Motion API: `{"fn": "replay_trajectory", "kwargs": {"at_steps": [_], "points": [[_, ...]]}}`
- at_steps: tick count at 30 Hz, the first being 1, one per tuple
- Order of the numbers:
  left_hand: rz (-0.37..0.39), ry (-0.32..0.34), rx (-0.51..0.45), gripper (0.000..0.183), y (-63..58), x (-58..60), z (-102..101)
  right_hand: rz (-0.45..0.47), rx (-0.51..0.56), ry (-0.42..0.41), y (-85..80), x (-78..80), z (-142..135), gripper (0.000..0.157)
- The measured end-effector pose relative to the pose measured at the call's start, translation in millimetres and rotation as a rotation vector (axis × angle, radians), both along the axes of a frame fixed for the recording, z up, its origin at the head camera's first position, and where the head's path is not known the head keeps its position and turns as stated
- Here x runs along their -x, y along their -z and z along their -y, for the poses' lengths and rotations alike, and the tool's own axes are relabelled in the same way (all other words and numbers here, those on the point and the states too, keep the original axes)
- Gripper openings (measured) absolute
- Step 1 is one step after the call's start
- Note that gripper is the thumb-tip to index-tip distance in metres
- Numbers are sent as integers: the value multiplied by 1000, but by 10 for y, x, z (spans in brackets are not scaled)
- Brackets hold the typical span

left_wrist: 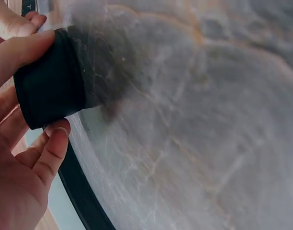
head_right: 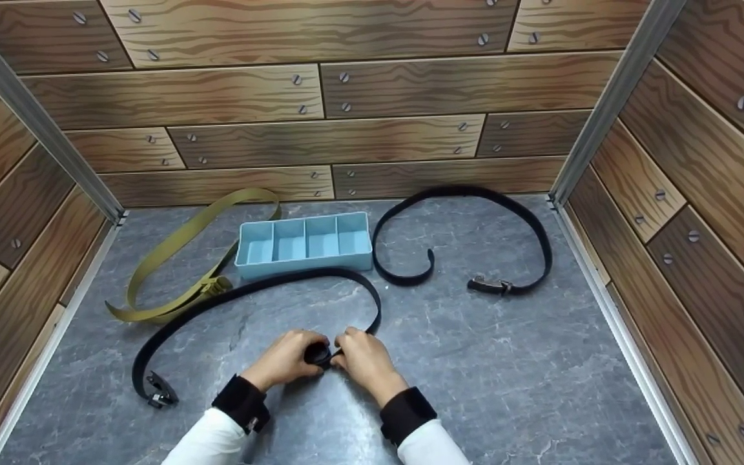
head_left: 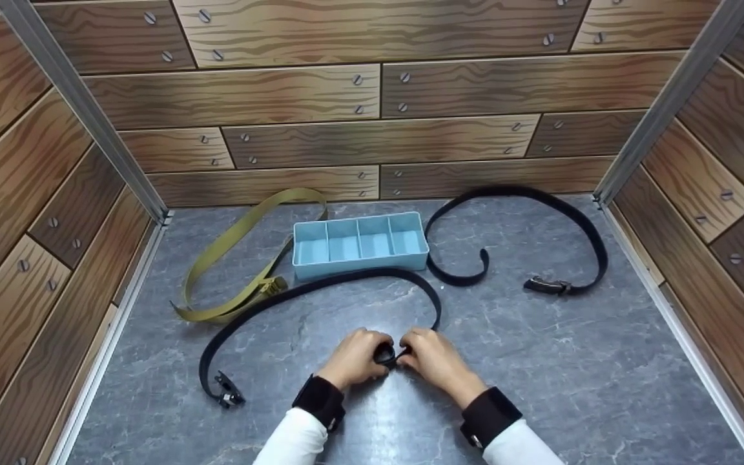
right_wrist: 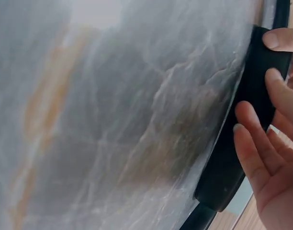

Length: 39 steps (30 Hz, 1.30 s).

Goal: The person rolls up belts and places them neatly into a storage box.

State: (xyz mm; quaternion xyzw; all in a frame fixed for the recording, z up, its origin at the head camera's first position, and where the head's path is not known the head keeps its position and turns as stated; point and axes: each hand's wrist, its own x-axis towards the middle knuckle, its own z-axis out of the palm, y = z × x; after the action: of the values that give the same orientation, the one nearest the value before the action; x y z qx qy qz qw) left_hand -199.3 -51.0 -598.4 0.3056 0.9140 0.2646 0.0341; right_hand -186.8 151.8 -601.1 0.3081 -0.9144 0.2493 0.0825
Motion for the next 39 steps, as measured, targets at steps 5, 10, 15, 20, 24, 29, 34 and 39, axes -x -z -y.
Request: {"fn": "replay_trajectory", "kwargs": {"at_steps": [5,10,15,20,24,29,34,39], "points": [[48,-58,-30,43,7,-17,5,75,4,-67,-47,-29,-3,29],[70,-84,-35,43,6,-37,0,-20,-93,-94,-41,-27,44,21],[103,-70,-55,50,-29,-55,41,-77,-145,-23,-57,-33,135,10],[245,-208,-86,41,-180,-57,94,-81,-190,97,-74,-86,241,7],[343,-372,-87,27,-215,-93,54,-63,-164,174,-70,-143,326,7],[412,-520,-166,23,-176,-96,-83,-32,-113,134,-76,-131,347,6],[261,-502,-65,15,-162,-10,-140,19,-141,-67,-109,-40,165,9],[189,-318,50,4,-166,60,-120,7,-207,-178,-143,18,42,14]]}}
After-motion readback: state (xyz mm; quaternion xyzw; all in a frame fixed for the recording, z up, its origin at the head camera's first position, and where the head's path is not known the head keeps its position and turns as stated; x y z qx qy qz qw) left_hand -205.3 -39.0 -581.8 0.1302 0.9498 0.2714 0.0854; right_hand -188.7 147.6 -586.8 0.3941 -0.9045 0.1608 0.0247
